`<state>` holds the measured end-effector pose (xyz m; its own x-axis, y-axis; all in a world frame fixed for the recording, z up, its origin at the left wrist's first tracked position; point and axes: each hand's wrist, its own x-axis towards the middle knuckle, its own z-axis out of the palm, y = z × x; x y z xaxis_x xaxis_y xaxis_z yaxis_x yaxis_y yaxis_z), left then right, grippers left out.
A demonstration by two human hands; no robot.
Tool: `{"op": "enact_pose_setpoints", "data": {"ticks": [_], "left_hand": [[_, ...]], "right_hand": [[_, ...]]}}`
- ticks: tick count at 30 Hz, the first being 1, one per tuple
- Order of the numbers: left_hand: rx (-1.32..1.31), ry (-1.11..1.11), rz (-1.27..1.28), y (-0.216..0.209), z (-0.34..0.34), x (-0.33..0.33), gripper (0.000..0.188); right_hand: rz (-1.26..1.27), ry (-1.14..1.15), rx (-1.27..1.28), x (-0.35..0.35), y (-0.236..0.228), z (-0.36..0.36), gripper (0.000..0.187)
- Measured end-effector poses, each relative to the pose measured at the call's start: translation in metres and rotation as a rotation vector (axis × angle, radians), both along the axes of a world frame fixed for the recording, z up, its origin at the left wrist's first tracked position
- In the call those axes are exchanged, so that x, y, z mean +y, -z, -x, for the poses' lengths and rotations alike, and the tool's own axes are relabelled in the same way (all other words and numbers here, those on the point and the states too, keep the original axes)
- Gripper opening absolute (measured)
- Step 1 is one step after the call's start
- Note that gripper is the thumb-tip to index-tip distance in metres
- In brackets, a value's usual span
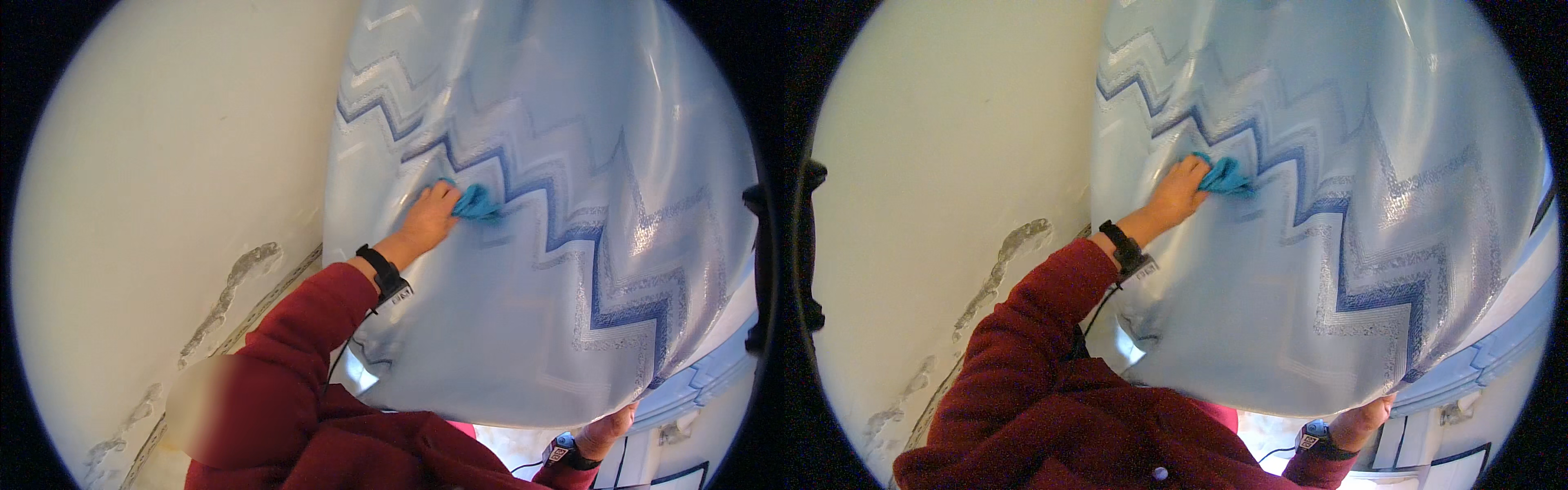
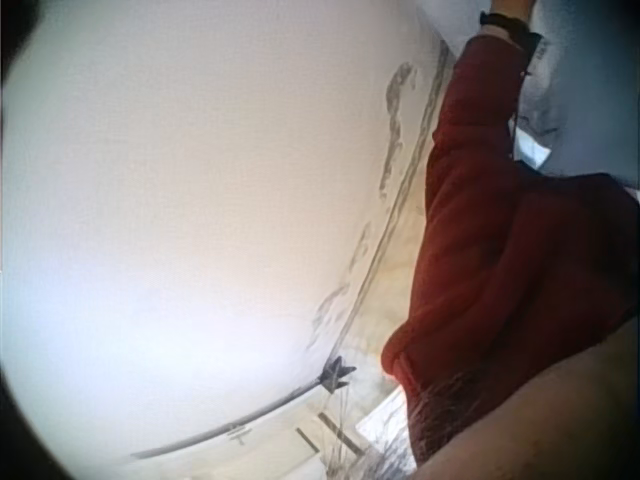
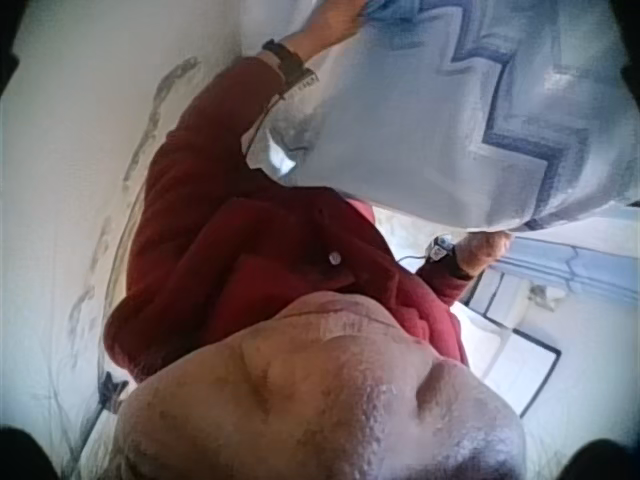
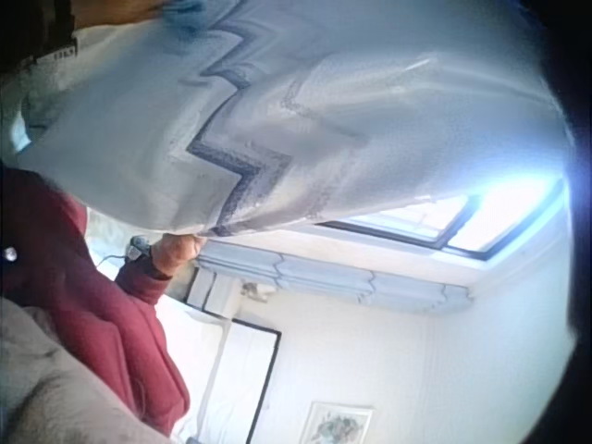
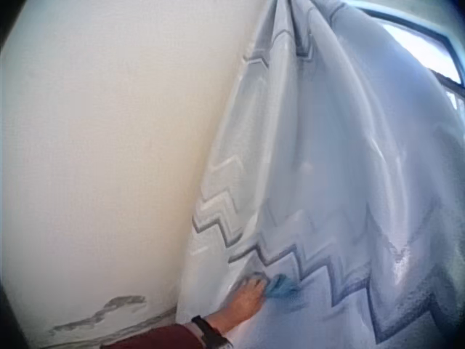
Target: The person wipes a light blue patterned curtain with a blue cloth, repeatedly lifting and folding sections to clean both sides. The person moves along the curtain, wiping different areas and occasionally adjusting the fabric to reach behind folds.
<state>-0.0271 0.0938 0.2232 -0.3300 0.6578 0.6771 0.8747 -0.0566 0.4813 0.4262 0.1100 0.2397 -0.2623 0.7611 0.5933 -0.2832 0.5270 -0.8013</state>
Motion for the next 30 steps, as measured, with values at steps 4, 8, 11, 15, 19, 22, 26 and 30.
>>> {"op": "enact_pose_setpoints", "data": {"ticks": [4,8,11,15,19,22,26,30], "left_hand": [[0.226,0.365,-0.545,-0.040,-0.067,0.014,0.036],[0.560,0.383,-0.427,-0.012,-0.064,0.039,0.028],[0.390,0.002,0.198,0.047,0.008,0.033,0.031],[0.178,-0.274,-0.032,0.081,0.065,0.006,0.032],[0.015,-0.277,-0.264,0.036,0.090,0.004,0.041],[-0.185,-0.100,-0.252,0.008,0.113,0.024,0.050],[-0.472,0.153,-0.151,0.008,0.143,0.047,0.058],[-0.602,0.338,-0.069,0.010,0.153,0.059,0.054]], "right_hand": [[0.163,-0.131,0.160,0.012,0.024,-0.010,0.028],[0.080,-0.243,0.249,0.020,0.035,-0.061,0.034],[0.068,0.168,0.216,0.026,0.023,-0.111,0.035],[0.128,0.419,0.077,0.035,0.005,-0.153,0.036],[0.185,0.490,-0.025,0.042,0.001,-0.165,0.037],[0.205,0.516,-0.090,0.043,0.001,-0.168,0.038],[0.217,0.571,-0.145,0.037,-0.011,-0.167,0.039],[0.194,0.640,-0.175,0.014,-0.029,-0.153,0.040]]}}
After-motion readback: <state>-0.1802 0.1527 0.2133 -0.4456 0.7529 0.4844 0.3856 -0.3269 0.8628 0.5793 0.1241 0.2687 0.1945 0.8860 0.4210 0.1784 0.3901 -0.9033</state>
